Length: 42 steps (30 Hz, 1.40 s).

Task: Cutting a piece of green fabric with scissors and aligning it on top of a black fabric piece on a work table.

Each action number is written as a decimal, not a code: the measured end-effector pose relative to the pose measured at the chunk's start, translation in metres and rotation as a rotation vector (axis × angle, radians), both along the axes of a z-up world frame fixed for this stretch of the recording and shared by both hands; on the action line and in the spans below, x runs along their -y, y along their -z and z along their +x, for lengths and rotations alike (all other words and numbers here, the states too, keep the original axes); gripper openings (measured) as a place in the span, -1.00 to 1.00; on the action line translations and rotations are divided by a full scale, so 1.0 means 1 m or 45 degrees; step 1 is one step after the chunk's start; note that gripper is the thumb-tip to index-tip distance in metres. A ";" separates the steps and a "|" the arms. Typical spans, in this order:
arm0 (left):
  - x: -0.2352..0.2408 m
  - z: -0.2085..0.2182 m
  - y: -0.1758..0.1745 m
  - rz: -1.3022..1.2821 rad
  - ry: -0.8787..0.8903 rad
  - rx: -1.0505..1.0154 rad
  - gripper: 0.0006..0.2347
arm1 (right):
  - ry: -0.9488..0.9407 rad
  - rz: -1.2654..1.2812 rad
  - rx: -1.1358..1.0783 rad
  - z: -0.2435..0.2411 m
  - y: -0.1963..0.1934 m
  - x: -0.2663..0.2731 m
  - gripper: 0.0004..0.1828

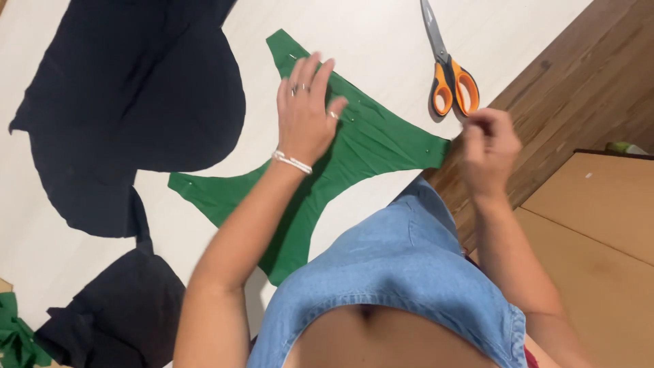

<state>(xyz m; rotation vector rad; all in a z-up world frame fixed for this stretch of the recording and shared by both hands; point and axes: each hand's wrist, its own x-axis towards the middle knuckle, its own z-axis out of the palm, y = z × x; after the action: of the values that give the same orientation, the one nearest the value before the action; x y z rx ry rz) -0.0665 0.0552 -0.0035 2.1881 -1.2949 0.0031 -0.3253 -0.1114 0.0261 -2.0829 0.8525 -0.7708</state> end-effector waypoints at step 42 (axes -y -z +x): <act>0.093 -0.295 0.037 0.071 -1.012 -0.187 -0.71 | -2.402 -0.778 -0.070 0.121 0.032 0.146 -0.81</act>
<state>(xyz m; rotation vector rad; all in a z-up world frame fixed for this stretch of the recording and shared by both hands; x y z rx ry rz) -0.3617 -0.0375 -0.0409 2.5485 -0.2896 0.1152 -0.2039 -0.2577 -0.0060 -2.2394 -1.4722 0.1788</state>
